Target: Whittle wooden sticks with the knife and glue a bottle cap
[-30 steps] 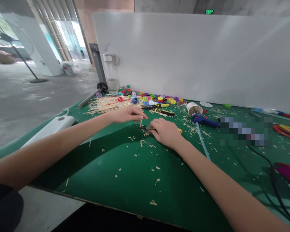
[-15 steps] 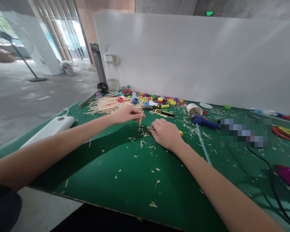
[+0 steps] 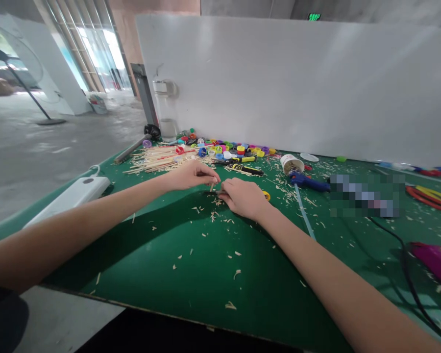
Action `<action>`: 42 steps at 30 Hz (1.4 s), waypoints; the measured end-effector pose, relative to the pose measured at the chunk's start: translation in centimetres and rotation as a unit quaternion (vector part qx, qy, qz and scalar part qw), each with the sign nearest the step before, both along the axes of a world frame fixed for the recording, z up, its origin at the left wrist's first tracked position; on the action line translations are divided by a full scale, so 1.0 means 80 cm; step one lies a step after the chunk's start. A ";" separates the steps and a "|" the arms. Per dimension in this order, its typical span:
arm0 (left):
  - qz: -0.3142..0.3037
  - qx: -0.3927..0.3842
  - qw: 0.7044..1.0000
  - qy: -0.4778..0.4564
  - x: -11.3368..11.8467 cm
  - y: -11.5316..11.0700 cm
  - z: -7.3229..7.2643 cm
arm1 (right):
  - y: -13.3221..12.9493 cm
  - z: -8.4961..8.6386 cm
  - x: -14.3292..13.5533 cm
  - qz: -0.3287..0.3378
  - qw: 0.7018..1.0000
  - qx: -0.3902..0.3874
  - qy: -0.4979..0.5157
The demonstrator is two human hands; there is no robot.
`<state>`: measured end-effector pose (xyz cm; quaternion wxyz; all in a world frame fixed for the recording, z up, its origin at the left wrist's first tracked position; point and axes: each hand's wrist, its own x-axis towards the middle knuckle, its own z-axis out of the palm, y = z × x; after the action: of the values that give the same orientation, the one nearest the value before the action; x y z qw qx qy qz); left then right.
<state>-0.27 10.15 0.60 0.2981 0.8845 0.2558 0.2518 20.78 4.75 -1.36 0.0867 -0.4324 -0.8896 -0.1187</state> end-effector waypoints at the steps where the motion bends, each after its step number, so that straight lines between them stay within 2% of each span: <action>1: 0.007 0.001 1.000 0.000 0.000 0.000 -0.001 | -0.001 0.001 0.000 0.000 1.000 -0.003 -0.001; 6: 0.064 -0.023 0.997 -0.022 -0.003 -0.005 -0.004 | -0.014 0.010 0.004 -0.006 1.000 -0.031 -0.003; 11: 0.097 -0.097 0.988 -0.072 0.003 -0.029 -0.004 | -0.042 0.016 0.012 -0.049 0.998 -0.028 0.036; 16: 0.139 -0.042 0.988 -0.057 0.006 -0.045 -0.008 | -0.056 0.008 0.011 -0.061 0.996 0.039 0.049; 23: 0.169 -0.040 0.984 -0.043 0.001 -0.040 -0.011 | -0.051 0.001 0.011 -0.065 0.994 0.075 0.048; 32: 0.108 -0.025 0.994 -0.003 0.000 -0.031 -0.001 | -0.040 -0.001 0.011 -0.046 0.996 0.041 0.057; 42: 0.010 -0.009 1.000 0.028 0.003 -0.033 0.012 | -0.031 -0.001 0.006 -0.028 0.999 0.014 0.015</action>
<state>-0.06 7.53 1.52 0.2963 0.8857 0.2755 0.2277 21.26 2.29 -1.42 0.1023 -0.4580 -0.8739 -0.1270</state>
